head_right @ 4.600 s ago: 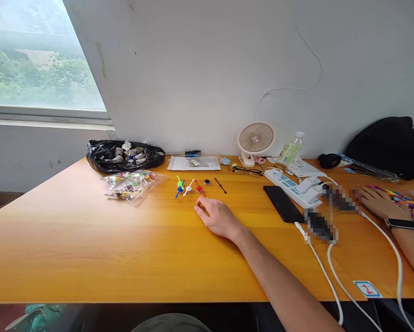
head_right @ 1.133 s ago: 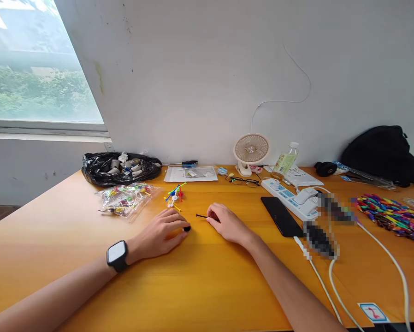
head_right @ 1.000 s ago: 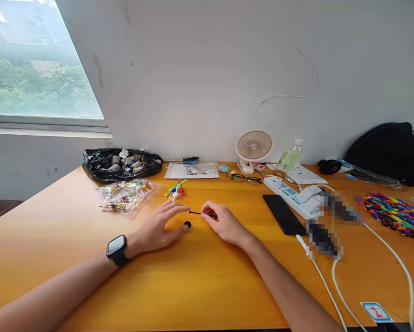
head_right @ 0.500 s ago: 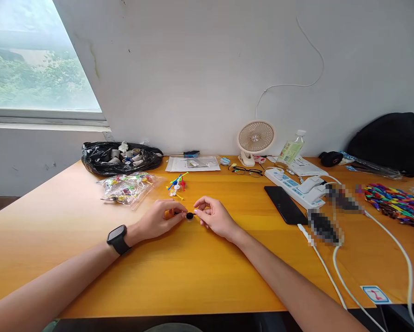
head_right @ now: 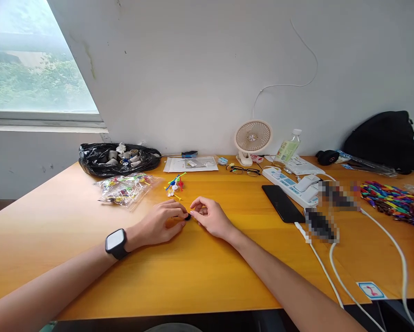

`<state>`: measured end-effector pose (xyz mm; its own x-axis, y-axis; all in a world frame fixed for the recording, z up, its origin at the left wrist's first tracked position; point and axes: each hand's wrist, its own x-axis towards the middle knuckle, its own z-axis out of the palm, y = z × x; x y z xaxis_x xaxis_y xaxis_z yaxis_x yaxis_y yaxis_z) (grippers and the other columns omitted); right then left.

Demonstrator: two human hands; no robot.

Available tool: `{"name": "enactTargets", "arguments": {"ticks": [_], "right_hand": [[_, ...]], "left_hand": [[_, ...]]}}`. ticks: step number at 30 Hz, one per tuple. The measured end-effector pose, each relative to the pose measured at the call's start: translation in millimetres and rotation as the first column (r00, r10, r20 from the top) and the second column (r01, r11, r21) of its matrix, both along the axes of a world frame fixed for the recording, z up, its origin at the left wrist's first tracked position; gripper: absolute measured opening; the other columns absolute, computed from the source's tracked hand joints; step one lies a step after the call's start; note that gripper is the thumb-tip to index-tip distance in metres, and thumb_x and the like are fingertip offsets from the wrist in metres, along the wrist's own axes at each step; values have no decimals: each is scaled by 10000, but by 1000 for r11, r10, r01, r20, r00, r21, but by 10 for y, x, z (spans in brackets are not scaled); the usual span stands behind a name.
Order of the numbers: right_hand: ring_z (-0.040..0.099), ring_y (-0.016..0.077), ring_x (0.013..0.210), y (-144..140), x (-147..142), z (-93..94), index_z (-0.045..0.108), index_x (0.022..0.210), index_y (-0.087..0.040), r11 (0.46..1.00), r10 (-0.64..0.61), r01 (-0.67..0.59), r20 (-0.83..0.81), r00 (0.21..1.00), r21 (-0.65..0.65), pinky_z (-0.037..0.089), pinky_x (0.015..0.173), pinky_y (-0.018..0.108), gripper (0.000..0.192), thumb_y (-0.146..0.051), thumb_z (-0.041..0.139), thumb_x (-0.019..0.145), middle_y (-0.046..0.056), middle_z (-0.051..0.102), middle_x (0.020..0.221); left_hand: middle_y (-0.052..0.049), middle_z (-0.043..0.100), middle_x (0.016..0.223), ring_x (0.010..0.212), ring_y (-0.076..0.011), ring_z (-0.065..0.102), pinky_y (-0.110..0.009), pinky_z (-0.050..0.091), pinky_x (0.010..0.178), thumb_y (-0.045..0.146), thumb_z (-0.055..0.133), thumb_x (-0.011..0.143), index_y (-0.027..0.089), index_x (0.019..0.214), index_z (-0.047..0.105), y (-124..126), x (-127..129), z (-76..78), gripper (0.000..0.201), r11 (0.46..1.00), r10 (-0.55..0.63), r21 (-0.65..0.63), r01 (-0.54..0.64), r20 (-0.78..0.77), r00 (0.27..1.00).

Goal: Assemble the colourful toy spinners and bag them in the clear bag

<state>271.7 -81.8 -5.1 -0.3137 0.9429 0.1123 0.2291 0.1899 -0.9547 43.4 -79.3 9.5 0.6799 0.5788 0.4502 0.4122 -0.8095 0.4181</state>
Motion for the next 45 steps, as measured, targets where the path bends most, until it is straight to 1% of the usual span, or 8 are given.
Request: {"name": "enactTargets", "arguments": {"ticks": [10, 13, 16, 19, 29, 36, 41, 45], "right_hand": [[475, 89, 483, -11, 190, 218, 671, 1081, -223, 950, -278, 239, 192, 941, 203, 385, 453, 274, 400, -598, 596, 965, 74, 728, 1113], [434, 93, 460, -32, 220, 300, 668, 1166, -231, 971, -227, 210, 164, 960, 110, 340, 439, 261, 467, -637, 613, 942, 46, 725, 928], [247, 98, 406, -47, 225, 366, 695, 998, -211, 982, -157, 158, 19, 987, -100, 207, 404, 245, 527, -711, 537, 953, -64, 420, 508], [152, 97, 418, -19, 271, 387, 656, 798, -209, 953, -281, 261, -126, 951, -156, 140, 407, 250, 584, -758, 516, 939, -95, 216, 467], [334, 133, 485, 171, 376, 163, 663, 807, -211, 959, -277, 272, 70, 958, 75, 259, 495, 283, 558, -735, 532, 947, -52, 361, 533], [492, 173, 599, 349, 429, 10, 657, 867, -210, 928, -340, 304, 156, 927, 217, 370, 570, 288, 506, -679, 499, 973, -11, 523, 650], [579, 197, 695, 630, 423, -36, 630, 879, -212, 852, -467, 326, 314, 827, 409, 438, 647, 305, 335, -495, 498, 1001, 29, 630, 774], [674, 253, 926, 974, 365, -16, 686, 1122, -196, 774, -572, 232, 494, 655, 589, 513, 791, 367, 265, -367, 546, 976, 131, 647, 1256]], "left_hand": [[-80, 709, 1253, 1144, -280, 655, -468, 525, 1028, 311, 676, 936, 270, 1275, 651, -50, -52, 112, 343, 996, 86, 24, -88, 74, 994], [-79, 699, 1270, 1181, -282, 640, -480, 496, 1069, 320, 636, 974, 275, 1345, 603, -52, -65, 130, 375, 988, 150, 19, -153, 132, 980], [-82, 691, 1285, 1200, -284, 626, -475, 490, 1066, 327, 576, 1018, 274, 1345, 592, -41, -77, 129, 332, 977, 208, 14, -214, 189, 960], [-79, 685, 1293, 1191, -280, 613, -464, 484, 1047, 320, 525, 1052, 266, 1326, 587, -12, -92, 120, 286, 962, 260, 19, -271, 228, 938], [-73, 648, 1296, 1225, -274, 570, -438, 467, 1068, 295, 557, 1036, 258, 1321, 569, 203, -178, -5, 287, 927, 357, 43, -373, 199, 913], [-123, 483, 1574, 1476, -307, 415, -502, 360, 1217, 475, 524, 1057, 246, 1536, 424, 410, -218, -87, 541, 926, 377, -51, -374, 108, 920], [-132, 555, 1514, 1427, -299, 488, -499, 412, 1180, 491, 445, 1080, 231, 1491, 497, 639, -86, -121, 489, 921, 380, -125, -368, 96, 920], [-133, 580, 1494, 1404, -299, 504, -516, 398, 1189, 492, 457, 1074, 213, 1418, 576, 845, -10, -143, 458, 898, 431, -154, -413, 112, 896]]}}
